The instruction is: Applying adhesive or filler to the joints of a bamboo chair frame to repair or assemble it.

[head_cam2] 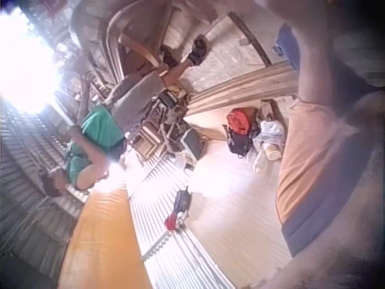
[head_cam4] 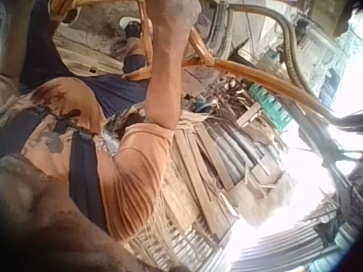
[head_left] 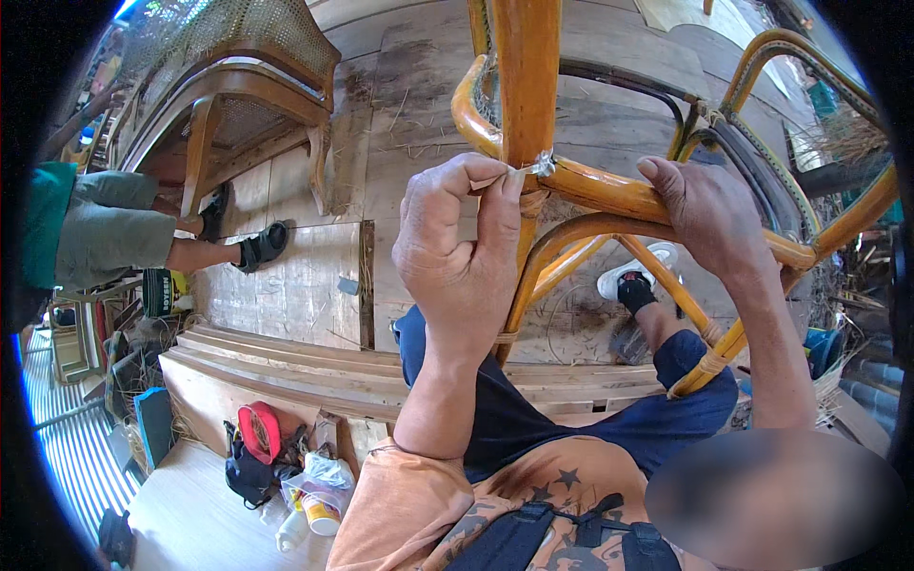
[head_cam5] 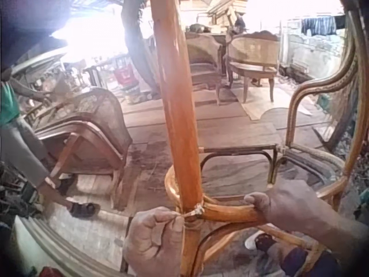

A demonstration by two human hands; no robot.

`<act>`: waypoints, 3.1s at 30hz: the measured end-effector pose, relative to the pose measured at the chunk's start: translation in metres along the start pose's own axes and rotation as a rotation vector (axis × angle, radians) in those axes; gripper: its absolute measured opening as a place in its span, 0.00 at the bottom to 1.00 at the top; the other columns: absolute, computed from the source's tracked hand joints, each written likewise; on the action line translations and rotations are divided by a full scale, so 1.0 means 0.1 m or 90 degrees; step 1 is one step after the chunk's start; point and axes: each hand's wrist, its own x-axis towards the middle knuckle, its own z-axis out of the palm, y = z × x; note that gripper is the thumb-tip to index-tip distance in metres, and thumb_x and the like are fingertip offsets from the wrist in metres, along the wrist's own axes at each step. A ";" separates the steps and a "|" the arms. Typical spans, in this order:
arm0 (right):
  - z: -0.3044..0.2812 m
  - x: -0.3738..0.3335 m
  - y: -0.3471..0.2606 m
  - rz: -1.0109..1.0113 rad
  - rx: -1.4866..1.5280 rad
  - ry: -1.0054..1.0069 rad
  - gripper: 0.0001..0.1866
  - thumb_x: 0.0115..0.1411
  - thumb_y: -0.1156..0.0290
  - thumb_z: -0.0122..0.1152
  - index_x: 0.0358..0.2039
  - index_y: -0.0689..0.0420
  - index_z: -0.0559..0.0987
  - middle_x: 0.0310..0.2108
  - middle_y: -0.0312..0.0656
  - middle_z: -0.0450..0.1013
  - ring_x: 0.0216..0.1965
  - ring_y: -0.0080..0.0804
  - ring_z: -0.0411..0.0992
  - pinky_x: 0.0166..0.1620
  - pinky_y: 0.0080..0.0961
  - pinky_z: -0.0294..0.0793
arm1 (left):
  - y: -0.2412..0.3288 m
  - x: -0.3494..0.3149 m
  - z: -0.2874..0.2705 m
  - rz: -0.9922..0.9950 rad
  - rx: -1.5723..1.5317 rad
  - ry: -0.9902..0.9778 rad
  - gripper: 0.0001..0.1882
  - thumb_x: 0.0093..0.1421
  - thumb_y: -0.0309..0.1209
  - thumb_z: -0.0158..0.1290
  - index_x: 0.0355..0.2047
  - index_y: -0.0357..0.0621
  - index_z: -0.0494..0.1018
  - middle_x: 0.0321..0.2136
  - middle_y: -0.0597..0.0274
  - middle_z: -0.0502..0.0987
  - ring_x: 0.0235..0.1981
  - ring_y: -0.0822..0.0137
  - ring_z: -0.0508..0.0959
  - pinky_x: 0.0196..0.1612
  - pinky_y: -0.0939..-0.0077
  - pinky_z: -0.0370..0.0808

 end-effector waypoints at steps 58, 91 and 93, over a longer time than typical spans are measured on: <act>0.12 -0.05 0.10 -0.178 -0.133 0.101 0.16 0.67 0.59 0.43 0.38 0.55 0.77 0.22 0.44 0.74 0.25 0.41 0.73 0.29 0.35 0.73 | -0.10 -0.06 0.14 0.015 0.045 -0.023 0.05 0.58 0.22 0.55 0.34 0.37 0.71 0.26 0.64 0.74 0.26 0.80 0.71 0.31 0.85 0.71; 0.18 -0.10 0.15 -0.213 -0.193 0.143 0.20 0.60 0.65 0.55 0.53 0.50 0.68 0.26 0.43 0.73 0.27 0.43 0.74 0.27 0.36 0.72 | 0.21 0.11 -0.03 -0.056 0.044 -0.014 0.05 0.59 0.25 0.55 0.33 0.39 0.71 0.26 0.68 0.73 0.25 0.80 0.70 0.30 0.85 0.70; 0.16 -0.08 0.15 -0.222 -0.201 0.160 0.20 0.58 0.67 0.55 0.52 0.49 0.69 0.25 0.42 0.73 0.29 0.42 0.75 0.29 0.36 0.74 | 0.16 0.05 0.00 -0.033 0.055 -0.041 0.05 0.59 0.25 0.55 0.33 0.39 0.71 0.25 0.67 0.73 0.26 0.81 0.69 0.29 0.86 0.69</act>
